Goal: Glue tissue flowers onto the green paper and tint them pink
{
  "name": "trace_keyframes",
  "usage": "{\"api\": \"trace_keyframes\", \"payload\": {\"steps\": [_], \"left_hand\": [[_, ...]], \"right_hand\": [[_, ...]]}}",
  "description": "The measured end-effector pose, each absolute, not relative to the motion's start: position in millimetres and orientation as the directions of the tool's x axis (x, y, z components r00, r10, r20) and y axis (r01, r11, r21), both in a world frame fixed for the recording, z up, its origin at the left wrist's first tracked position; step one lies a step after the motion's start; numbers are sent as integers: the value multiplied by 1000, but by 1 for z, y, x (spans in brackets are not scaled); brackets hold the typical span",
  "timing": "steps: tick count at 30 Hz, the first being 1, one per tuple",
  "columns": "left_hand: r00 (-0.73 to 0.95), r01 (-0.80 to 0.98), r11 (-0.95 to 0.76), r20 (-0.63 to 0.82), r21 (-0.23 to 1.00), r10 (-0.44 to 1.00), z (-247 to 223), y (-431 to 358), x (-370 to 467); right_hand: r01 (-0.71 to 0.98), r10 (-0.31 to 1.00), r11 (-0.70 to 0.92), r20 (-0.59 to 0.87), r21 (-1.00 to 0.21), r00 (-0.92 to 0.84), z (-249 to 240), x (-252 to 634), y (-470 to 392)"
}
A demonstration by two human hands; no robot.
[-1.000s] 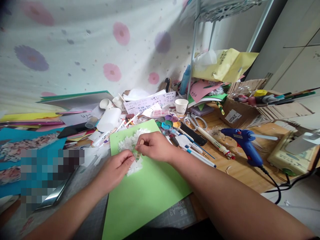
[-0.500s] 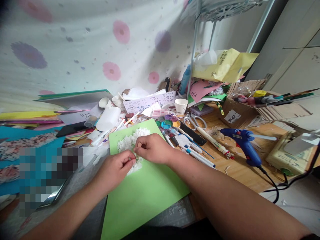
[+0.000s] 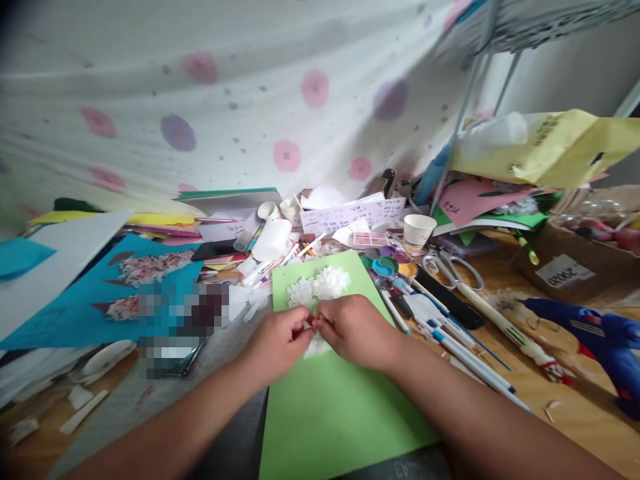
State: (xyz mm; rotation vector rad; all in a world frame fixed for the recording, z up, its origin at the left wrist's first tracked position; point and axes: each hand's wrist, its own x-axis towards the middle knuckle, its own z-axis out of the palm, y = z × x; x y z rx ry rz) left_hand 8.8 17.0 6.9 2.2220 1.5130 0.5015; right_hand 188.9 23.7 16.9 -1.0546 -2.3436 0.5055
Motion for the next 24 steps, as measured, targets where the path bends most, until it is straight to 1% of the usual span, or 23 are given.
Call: {"api": "trace_keyframes", "payload": {"steps": [3, 6, 11, 16, 22, 24], "left_hand": [[354, 781, -336, 70, 526, 933, 4, 17, 9], [377, 768, -356, 73, 533, 923, 4, 15, 9], [397, 760, -374, 77, 531, 915, 5, 13, 8], [402, 756, -376, 73, 537, 913, 6, 14, 7], [393, 751, -370, 80, 547, 916, 7, 11, 9], [385, 752, -368, 88, 546, 919, 11, 13, 5]], "right_hand": [[596, 765, 634, 285, -493, -578, 18, 184, 20], [607, 777, 619, 280, -498, -563, 17, 183, 17], [560, 800, 586, 305, -586, -517, 11, 190, 20], [514, 823, 540, 290, -666, -489, 10, 195, 25], [423, 838, 536, 399, -731, -371, 15, 201, 26], [391, 846, 525, 415, -756, -335, 15, 203, 28]]}}
